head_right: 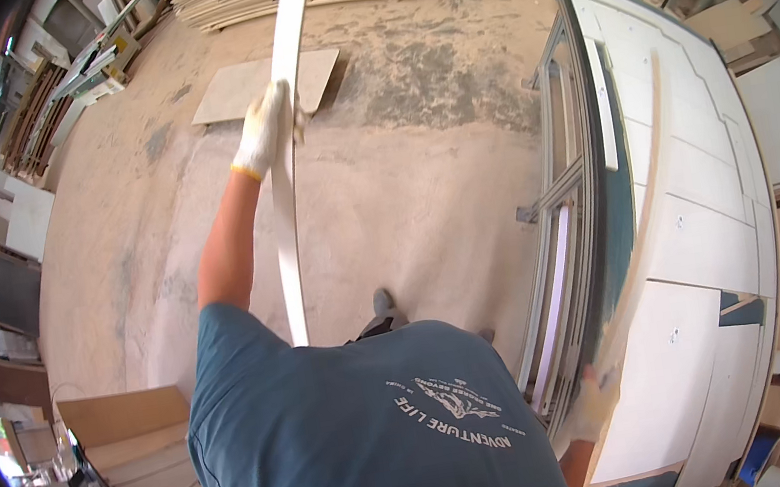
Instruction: The person wipes a large white panel on a CNC machine bed with a cloth, then applies small adhesive labels to the panel surface. They use a yellow air blow gun to clear dust from the machine bed and rails, then operate the machine's control panel. Finally, they remove a long white strip from the panel and place it on a wooden board on the floor.
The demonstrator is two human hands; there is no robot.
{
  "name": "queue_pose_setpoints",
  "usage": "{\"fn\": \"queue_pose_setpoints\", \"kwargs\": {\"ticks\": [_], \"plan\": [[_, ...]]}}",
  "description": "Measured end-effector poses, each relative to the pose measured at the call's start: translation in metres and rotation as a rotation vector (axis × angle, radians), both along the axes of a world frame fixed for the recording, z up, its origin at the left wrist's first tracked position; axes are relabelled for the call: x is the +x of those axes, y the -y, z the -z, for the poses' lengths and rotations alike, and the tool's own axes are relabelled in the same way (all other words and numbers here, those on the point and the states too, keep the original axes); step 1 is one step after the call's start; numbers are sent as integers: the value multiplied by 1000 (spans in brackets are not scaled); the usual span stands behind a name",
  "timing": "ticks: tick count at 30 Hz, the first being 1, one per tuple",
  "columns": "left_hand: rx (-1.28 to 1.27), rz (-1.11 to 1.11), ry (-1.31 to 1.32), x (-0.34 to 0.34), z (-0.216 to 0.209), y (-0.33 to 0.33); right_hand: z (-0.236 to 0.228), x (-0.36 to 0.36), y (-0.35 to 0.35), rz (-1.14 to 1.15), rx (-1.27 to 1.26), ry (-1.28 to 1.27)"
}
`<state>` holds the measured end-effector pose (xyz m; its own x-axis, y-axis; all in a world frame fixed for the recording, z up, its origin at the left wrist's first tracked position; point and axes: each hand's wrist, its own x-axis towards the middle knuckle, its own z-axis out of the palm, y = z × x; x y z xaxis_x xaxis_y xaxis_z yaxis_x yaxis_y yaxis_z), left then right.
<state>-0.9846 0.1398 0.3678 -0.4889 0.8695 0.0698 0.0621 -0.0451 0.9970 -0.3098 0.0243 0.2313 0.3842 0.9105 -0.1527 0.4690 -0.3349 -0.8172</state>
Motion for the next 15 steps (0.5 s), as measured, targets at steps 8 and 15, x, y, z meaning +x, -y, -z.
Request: {"fn": "queue_pose_setpoints", "kwargs": {"ticks": [8, 15], "plan": [[-293, 366, 788, -53, 38, 60, -60, -346, -113, -664, 424, 98], [-320, 568, 1040, -99, 71, 88, -57, -511, -141, -1003, 346, 141]]}}
